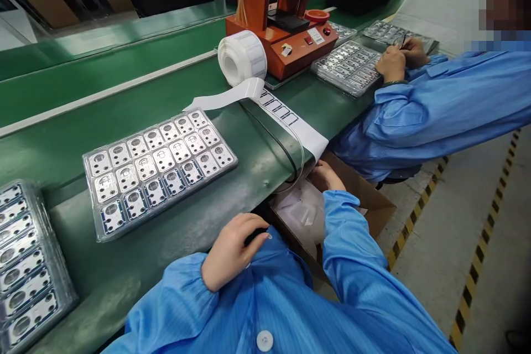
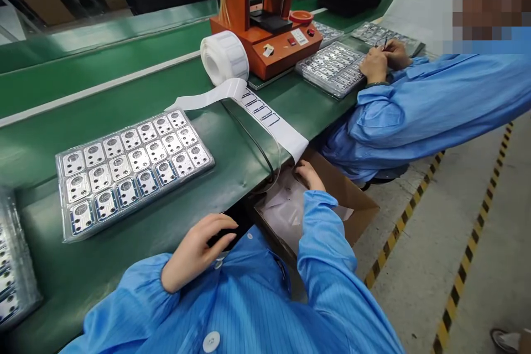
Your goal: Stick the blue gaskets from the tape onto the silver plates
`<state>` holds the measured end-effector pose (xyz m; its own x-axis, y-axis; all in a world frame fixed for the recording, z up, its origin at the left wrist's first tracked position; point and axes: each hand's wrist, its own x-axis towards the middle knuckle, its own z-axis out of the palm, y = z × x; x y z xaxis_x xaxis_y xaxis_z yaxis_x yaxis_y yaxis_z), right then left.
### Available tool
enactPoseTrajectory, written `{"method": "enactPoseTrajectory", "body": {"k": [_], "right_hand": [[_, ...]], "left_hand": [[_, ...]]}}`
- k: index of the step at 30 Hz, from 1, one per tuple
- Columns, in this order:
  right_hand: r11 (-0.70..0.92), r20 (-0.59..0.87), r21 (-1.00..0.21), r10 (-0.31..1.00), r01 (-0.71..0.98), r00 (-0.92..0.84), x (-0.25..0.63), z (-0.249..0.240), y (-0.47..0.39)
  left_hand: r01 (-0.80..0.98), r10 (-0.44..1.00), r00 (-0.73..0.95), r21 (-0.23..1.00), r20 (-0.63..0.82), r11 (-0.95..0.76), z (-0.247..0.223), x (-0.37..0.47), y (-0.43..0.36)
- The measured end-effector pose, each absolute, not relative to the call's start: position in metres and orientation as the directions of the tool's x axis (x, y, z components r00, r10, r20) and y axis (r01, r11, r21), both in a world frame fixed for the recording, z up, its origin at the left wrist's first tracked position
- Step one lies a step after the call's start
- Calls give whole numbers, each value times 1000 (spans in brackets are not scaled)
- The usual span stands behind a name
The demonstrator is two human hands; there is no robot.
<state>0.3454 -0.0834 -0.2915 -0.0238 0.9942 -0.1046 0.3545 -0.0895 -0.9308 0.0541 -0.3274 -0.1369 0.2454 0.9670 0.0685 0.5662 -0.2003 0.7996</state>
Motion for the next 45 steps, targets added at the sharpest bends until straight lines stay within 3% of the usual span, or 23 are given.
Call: {"method": "enactPoseTrajectory", "body": {"k": [4,9,17,20,25,34,37,41,45], "right_hand": [[-248,-312,-912,936,328,-161,376,-277,-96],[-304,-357,-917,915,259,-190,401,-258,-136],[-92,-117,-982,981,162,-151,381,-229,-178],[45,1,-964,986,263,-167,372,-219,-181],[233,162,-821,971,522,-178,366,-202,-177],[346,238,-725,937,596,-255,367,-184,-170],[409,301,-567,911,714,-283,373,-170,-176],[526,427,-251,814,813,-395,372,-148,-190],[550,428,62,739,833,-520,361,-136,-196]], "left_hand": [[512,928,364,850,-80,-127,-157,78,-303],[486,936,329,873,-128,-52,-182,119,-259],[255,966,241,966,-94,30,-206,175,-203],[282,983,173,959,-67,15,-202,178,-198],[318,990,130,948,-58,14,-190,176,-196],[300,992,111,954,-56,20,-187,174,-189],[299,994,98,954,-57,26,-188,174,-189],[302,994,90,953,-58,28,-191,175,-190],[310,994,96,951,-53,21,-192,176,-190]]}}
